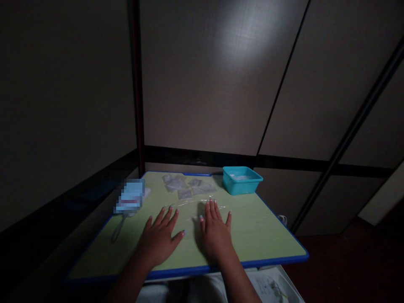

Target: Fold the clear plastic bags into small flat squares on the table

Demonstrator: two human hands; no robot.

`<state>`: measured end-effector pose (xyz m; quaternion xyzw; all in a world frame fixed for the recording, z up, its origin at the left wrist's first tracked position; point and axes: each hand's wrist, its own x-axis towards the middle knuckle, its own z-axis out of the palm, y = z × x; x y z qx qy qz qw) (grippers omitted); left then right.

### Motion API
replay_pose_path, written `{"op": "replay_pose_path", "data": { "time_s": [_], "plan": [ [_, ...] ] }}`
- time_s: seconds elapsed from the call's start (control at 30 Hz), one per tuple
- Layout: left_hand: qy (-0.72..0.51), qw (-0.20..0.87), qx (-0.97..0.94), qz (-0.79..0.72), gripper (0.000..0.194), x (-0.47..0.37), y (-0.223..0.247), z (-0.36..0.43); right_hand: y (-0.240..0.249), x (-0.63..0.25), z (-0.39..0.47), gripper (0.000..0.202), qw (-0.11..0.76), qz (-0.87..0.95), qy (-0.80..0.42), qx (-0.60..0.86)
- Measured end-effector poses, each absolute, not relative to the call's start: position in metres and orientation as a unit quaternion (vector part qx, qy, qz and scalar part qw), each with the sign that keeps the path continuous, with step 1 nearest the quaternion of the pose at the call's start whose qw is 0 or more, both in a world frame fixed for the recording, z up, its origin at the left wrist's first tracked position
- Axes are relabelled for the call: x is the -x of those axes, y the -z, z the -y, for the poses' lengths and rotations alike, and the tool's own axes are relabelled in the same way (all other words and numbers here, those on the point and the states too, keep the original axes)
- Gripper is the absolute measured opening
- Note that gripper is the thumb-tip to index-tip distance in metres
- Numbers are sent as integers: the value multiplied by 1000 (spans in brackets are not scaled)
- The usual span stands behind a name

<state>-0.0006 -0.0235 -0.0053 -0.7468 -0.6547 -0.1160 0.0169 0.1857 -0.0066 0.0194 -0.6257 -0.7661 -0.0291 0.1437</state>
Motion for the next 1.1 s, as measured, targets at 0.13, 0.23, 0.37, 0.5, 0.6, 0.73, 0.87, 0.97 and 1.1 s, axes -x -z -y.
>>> {"op": "replay_pose_path", "data": {
  "time_s": [0.13,0.23,0.37,0.5,0.6,0.73,0.87,0.97,1.1],
  "plan": [
    [106,12,747,656,62,0,3,24,-17,-156,6,54,122,811,-19,572],
    [102,9,744,660,63,0,2,24,-14,-154,5,54,96,817,-47,567],
    [105,15,747,657,63,0,2,24,-14,-171,6,53,95,814,-51,571],
    [108,13,748,654,64,0,3,24,-16,-195,9,52,76,798,-42,596],
    [110,13,748,655,64,0,3,24,-17,-215,11,51,66,786,-27,614],
    [107,6,745,658,65,1,3,23,-18,-238,11,51,41,771,-16,635],
    [111,8,748,655,66,1,3,24,-16,-246,11,53,42,762,-9,646],
    [121,26,747,653,66,0,3,25,-14,-245,10,58,45,754,-7,655],
    [128,46,732,667,63,1,0,25,-11,-245,10,65,56,751,-1,658]
  ]
}}
